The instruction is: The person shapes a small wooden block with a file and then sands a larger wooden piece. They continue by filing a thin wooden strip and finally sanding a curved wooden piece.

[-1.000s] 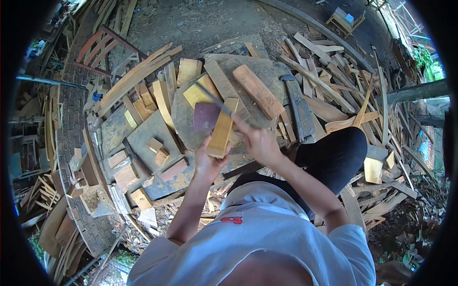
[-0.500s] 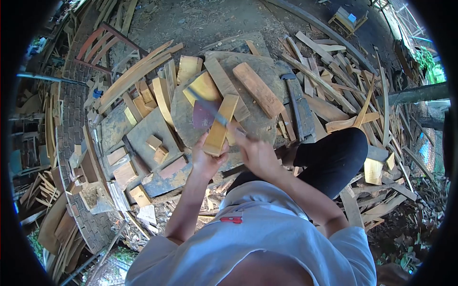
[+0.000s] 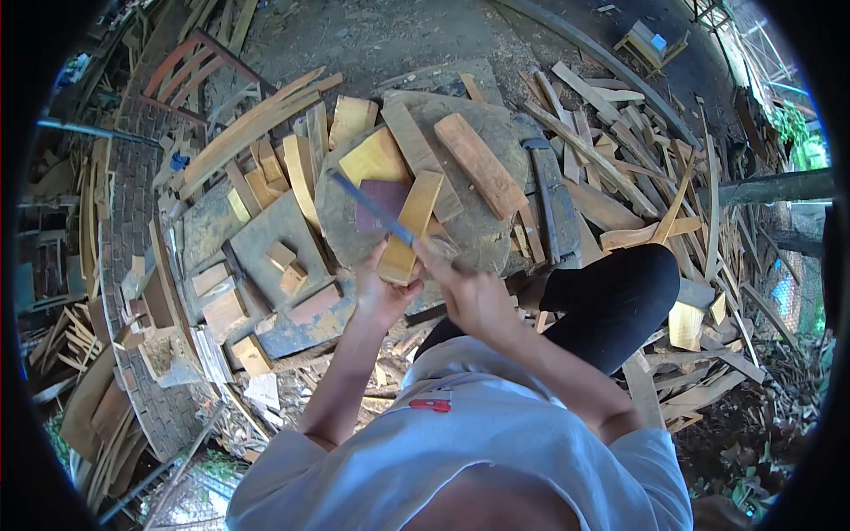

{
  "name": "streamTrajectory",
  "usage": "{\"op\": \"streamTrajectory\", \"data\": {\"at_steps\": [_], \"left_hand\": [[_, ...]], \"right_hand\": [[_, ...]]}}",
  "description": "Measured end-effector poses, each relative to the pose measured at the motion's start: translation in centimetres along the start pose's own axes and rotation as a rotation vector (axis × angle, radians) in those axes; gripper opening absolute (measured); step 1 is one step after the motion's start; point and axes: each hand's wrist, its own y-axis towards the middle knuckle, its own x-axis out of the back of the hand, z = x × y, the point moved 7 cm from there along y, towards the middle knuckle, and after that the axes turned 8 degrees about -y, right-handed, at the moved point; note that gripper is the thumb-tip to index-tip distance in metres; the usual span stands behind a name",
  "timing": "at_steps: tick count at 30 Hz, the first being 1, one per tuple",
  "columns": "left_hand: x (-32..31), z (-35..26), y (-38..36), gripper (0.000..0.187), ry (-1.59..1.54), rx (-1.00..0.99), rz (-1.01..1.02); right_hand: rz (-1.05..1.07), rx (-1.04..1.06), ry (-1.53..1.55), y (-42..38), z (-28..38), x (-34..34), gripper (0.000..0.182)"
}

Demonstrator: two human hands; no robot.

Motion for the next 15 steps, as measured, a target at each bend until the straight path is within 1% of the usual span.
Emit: {"op": "streamTrajectory", "data": {"at_steps": [1, 3, 4, 5, 7, 8, 9, 11, 14, 15], "left_hand": [[0.3, -0.1, 0.0, 0.036, -0.038, -0.005, -0.069], [-0.1, -0.2, 0.1, 0.036, -0.055, 0.011, -0.101], [0.0, -0.2, 0.0, 0.036, -0.068, 0.028, -0.138], [1.0, -0.5, 0.7, 0.036, -0.070, 0.025, -0.138], [1.7, -1.8, 2.8, 0.037, -0.129, 0.046, 0.074], [1.9, -2.4, 3.3, 0.037, -0.120, 0.018, 0.103], [1.4, -2.4, 3.1, 0.037, -0.121, 0.018, 0.104], [1.3, -3.0, 2.7, 0.035, -0.037, -0.040, -0.028], [0.9, -1.8, 1.4, 0.036, -0.033, -0.025, 0.004], [1.2, -1.4, 1.3, 0.036, -0.038, -0.021, 0.001]], "right_hand": [[0.009, 0.002, -0.001, -0.3, 0.3, 0.5, 0.065], [0.078, 0.027, -0.002, -0.3, 0.7, 0.9, 0.067], [0.018, 0.043, 0.023, 0.5, 0.1, 0.5, 0.066], [0.019, 0.046, 0.023, 1.3, -0.1, -0.2, 0.066], [-0.004, 0.056, -0.006, 3.0, 0.1, -1.0, 0.065], [-0.005, 0.057, -0.010, 3.3, 0.4, -1.3, 0.065], [-0.011, 0.046, -0.051, 3.4, 0.8, -1.5, 0.065], [-0.019, 0.036, -0.088, 3.1, 1.1, -1.2, 0.065], [0.024, 0.000, -0.043, 0.9, 1.6, 0.6, 0.066], [0.046, 0.029, -0.060, 0.0, 2.0, 1.0, 0.067]]}}
